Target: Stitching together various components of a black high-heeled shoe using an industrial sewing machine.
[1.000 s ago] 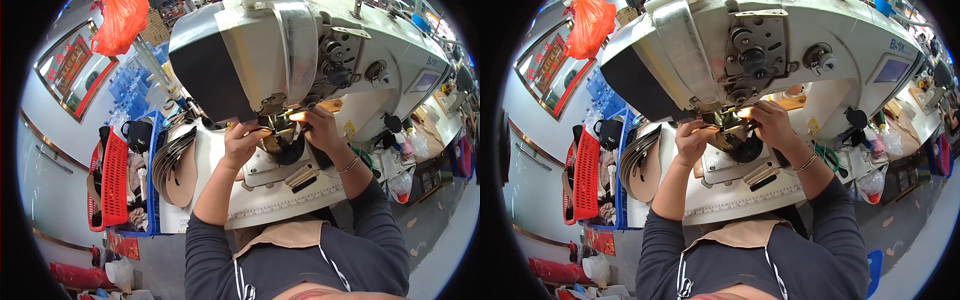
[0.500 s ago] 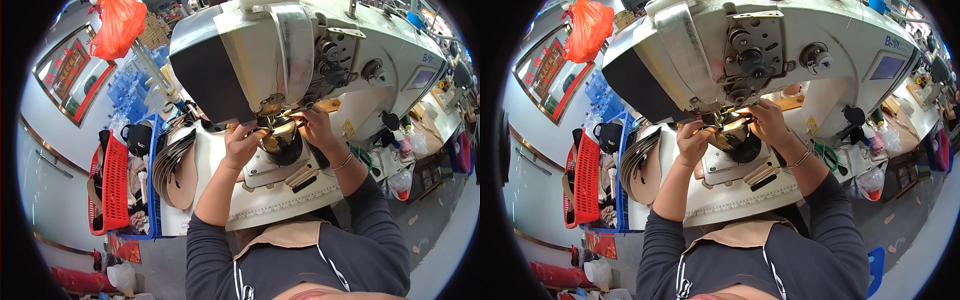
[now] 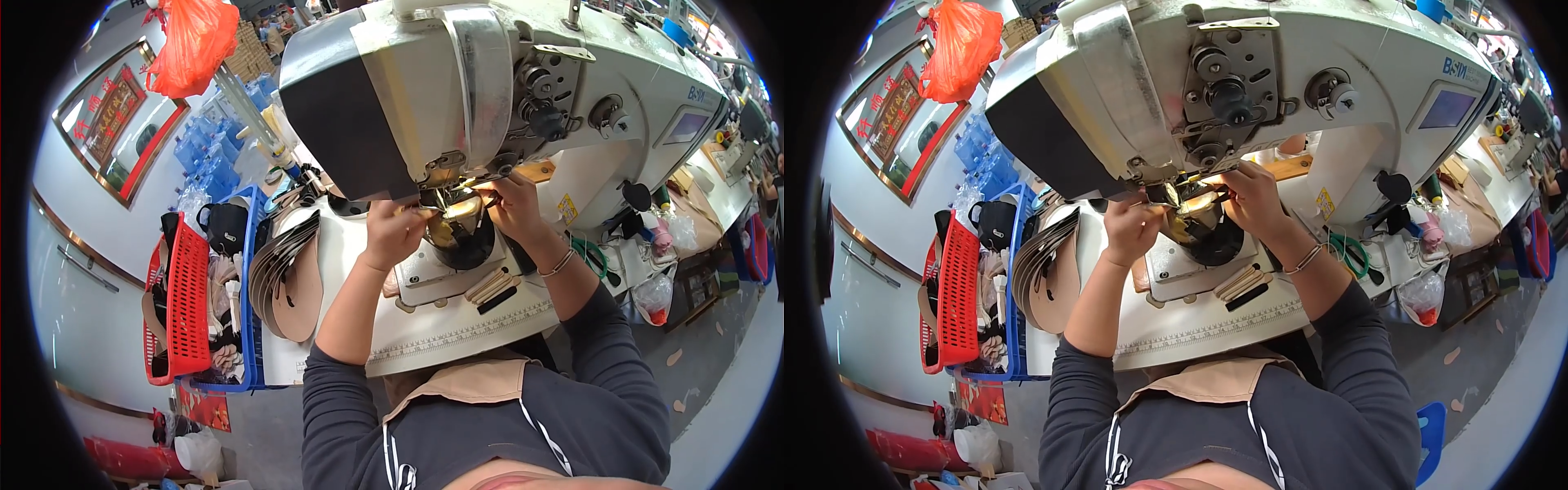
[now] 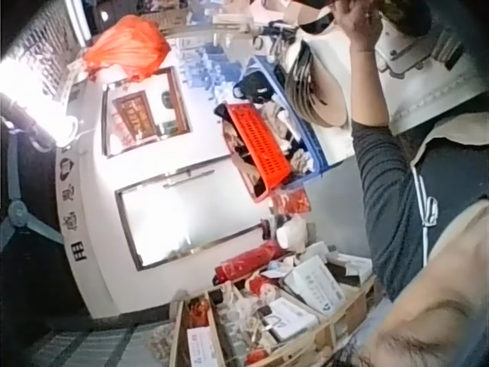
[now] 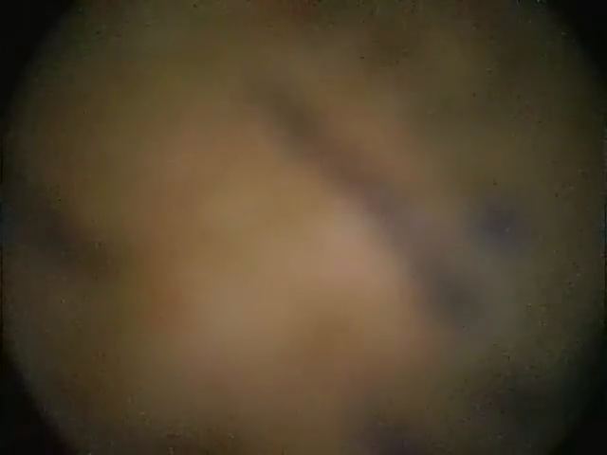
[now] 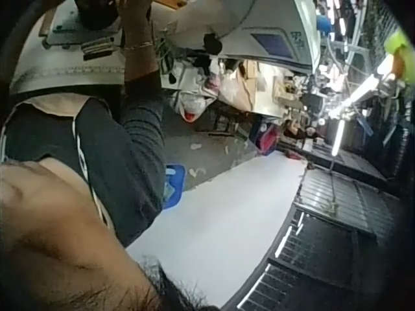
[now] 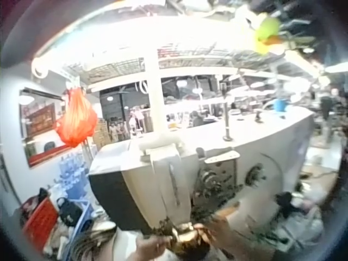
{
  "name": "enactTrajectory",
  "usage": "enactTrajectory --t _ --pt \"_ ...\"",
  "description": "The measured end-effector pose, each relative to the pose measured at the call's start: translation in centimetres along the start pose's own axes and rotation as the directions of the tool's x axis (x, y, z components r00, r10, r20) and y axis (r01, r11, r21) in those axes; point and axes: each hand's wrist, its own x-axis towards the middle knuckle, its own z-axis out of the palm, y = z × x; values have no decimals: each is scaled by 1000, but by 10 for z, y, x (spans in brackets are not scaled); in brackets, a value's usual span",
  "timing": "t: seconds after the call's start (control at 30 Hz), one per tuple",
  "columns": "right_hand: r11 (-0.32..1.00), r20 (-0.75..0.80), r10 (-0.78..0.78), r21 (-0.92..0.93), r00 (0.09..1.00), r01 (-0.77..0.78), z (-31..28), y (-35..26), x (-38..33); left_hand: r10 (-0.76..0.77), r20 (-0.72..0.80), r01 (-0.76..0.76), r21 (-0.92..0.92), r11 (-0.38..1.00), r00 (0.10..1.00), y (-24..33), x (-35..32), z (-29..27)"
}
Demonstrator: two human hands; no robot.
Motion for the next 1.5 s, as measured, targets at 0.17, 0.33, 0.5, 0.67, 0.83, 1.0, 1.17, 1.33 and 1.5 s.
enactTrajectory --t 0.17,0.33,0.5,0.67,0.83,1.0,1.17,1.33,1.5 --pt "1000 8 -22 6 1000 22 0 -16 4 -884 228 757 -626 189 409 -37 14 8" --pt "992 44 -120 38 992 119 -11 -29 -5 -754 435 870 -249 425 492 4 32 -13" --pt "996 140 -93 22 986 91 -8 -37 -14 -816 42 678 -582 449 577 63 12 14" --pt "993 104 -111 -31 988 115 -4 -39 -11 -821 139 701 -610 370 554 48 10 11" --pt "993 125 -68 -83 990 79 0 -42 -4 -804 172 694 -625 358 569 26 4 11" --pt "993 108 -78 -84 991 88 2 -40 -4 -820 166 723 -586 365 548 11 -5 15" --pt "956 19 -199 -215 980 198 -10 -44 -14 -852 12 532 -786 315 523 67 -7 24" --pt "949 1 -238 -213 971 233 -18 -38 -26 26 -163 -8 113 994 986 97 -46 12" --pt "934 -24 -319 -179 948 309 -18 -33 -22 66 13 -65 453 889 998 75 -3 1"
